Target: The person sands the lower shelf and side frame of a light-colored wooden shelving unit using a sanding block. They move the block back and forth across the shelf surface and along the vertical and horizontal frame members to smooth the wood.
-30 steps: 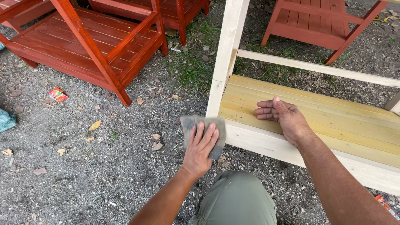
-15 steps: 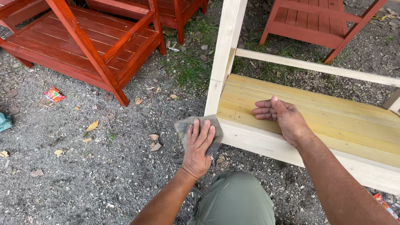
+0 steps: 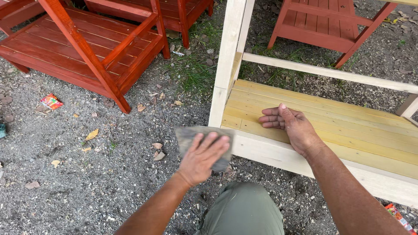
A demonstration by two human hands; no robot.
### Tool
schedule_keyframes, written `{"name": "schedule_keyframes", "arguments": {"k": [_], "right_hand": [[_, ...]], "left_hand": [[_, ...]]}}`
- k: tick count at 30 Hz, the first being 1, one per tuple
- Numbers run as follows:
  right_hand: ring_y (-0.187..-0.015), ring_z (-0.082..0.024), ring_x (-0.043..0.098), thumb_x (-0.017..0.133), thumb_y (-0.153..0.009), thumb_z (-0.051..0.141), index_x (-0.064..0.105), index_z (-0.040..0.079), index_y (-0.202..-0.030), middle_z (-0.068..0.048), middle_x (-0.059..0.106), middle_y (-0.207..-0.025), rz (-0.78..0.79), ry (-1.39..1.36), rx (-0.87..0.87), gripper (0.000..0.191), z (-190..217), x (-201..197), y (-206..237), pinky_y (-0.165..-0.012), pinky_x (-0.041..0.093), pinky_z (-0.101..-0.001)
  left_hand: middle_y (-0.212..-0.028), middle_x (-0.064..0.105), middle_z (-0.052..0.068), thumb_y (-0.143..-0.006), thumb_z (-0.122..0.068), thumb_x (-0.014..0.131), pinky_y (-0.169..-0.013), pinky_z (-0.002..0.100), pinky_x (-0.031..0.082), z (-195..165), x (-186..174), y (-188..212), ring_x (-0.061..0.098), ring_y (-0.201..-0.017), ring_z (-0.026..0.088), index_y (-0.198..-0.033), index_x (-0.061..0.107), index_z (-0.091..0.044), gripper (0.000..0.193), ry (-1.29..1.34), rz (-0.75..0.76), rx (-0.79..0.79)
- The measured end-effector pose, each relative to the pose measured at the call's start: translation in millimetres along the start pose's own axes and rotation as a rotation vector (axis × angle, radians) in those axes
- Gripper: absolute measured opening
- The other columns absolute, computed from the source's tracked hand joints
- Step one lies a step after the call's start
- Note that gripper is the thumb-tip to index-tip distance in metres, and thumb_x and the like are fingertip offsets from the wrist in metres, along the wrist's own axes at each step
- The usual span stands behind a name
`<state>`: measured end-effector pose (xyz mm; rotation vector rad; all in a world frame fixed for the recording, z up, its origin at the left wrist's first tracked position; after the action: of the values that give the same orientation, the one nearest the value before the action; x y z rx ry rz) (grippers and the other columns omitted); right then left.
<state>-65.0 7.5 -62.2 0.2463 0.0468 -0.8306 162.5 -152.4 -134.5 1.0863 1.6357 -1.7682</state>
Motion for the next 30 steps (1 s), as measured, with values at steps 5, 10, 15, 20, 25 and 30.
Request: {"name": "schedule_keyframes", "arguments": {"k": [5, 10, 15, 20, 25, 30], "right_hand": [[-0.104, -0.024, 0.071, 0.03, -0.108, 0.044, 0.066, -0.004, -0.125, -0.019, 0.076, -0.109, -0.005, 0.022, 0.009, 0.062, -3, -1, -3, -0.104, 0.055, -0.0384], [-0.103, -0.025, 0.071, 0.033, -0.108, 0.044, 0.066, -0.005, -0.125, -0.019, 0.075, -0.11, 0.01, -0.037, -0.018, 0.062, -3, -1, -1, -0.102, 0.055, -0.0401], [-0.104, -0.025, 0.071, 0.031, -0.108, 0.044, 0.065, -0.006, -0.125, -0.02, 0.075, -0.11, -0.001, -0.027, -0.012, 0.063, -1, -2, -1, -0.103, 0.055, -0.0396], [-0.105, -0.024, 0.07, 0.029, -0.108, 0.044, 0.065, -0.005, -0.126, -0.02, 0.075, -0.11, -0.009, 0.035, 0.026, 0.064, -2, -1, -2, -0.105, 0.055, -0.0388], [-0.105, -0.025, 0.07, 0.03, -0.109, 0.043, 0.065, -0.005, -0.126, -0.02, 0.075, -0.111, 0.002, -0.006, 0.005, 0.062, 4, 2, 1, -0.104, 0.054, -0.0399], [-0.107, -0.024, 0.071, 0.025, -0.108, 0.043, 0.065, -0.002, -0.127, -0.019, 0.075, -0.112, -0.032, 0.038, 0.071, 0.063, 6, 2, 4, -0.106, 0.054, -0.039]], "left_hand": [[-0.169, 0.033, 0.006, -0.078, -0.001, 0.058, -0.129, 0.052, 0.004, -15, 15, -8, 0.017, -0.159, 0.026, -0.156, 0.047, -0.007, 0.079, 0.059, 0.015, -0.101], [-0.172, 0.033, 0.004, -0.087, -0.005, 0.059, -0.132, 0.049, 0.005, -65, 36, -52, 0.019, -0.163, 0.023, -0.157, 0.047, -0.007, 0.071, 0.136, -0.023, 0.025], [-0.169, 0.034, 0.001, -0.069, 0.003, 0.055, -0.128, 0.048, 0.006, -15, 23, -16, 0.02, -0.158, 0.023, -0.158, 0.048, -0.013, 0.09, 0.014, 0.196, 0.003], [-0.168, 0.035, 0.007, -0.076, -0.001, 0.056, -0.13, 0.052, 0.007, 10, -3, 13, 0.02, -0.159, 0.028, -0.155, 0.046, -0.004, 0.08, -0.058, -0.023, -0.094], [-0.169, 0.037, 0.006, -0.079, -0.003, 0.056, -0.131, 0.051, 0.007, -35, 24, -34, 0.022, -0.161, 0.025, -0.155, 0.048, -0.005, 0.076, 0.026, -0.052, -0.053], [-0.17, 0.038, 0.003, -0.078, -0.002, 0.056, -0.132, 0.047, 0.013, -22, 11, -17, 0.025, -0.161, 0.022, -0.158, 0.049, -0.009, 0.081, -0.045, 0.015, -0.027]]}}
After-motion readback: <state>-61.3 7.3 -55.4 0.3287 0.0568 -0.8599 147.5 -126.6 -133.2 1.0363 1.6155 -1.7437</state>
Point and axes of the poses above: each hand's wrist, its own y-axis away from the middle knuckle, its own x-axis out of the palm, z = x × y, the point moved 6 cm from there along -y, towards the middle knuckle
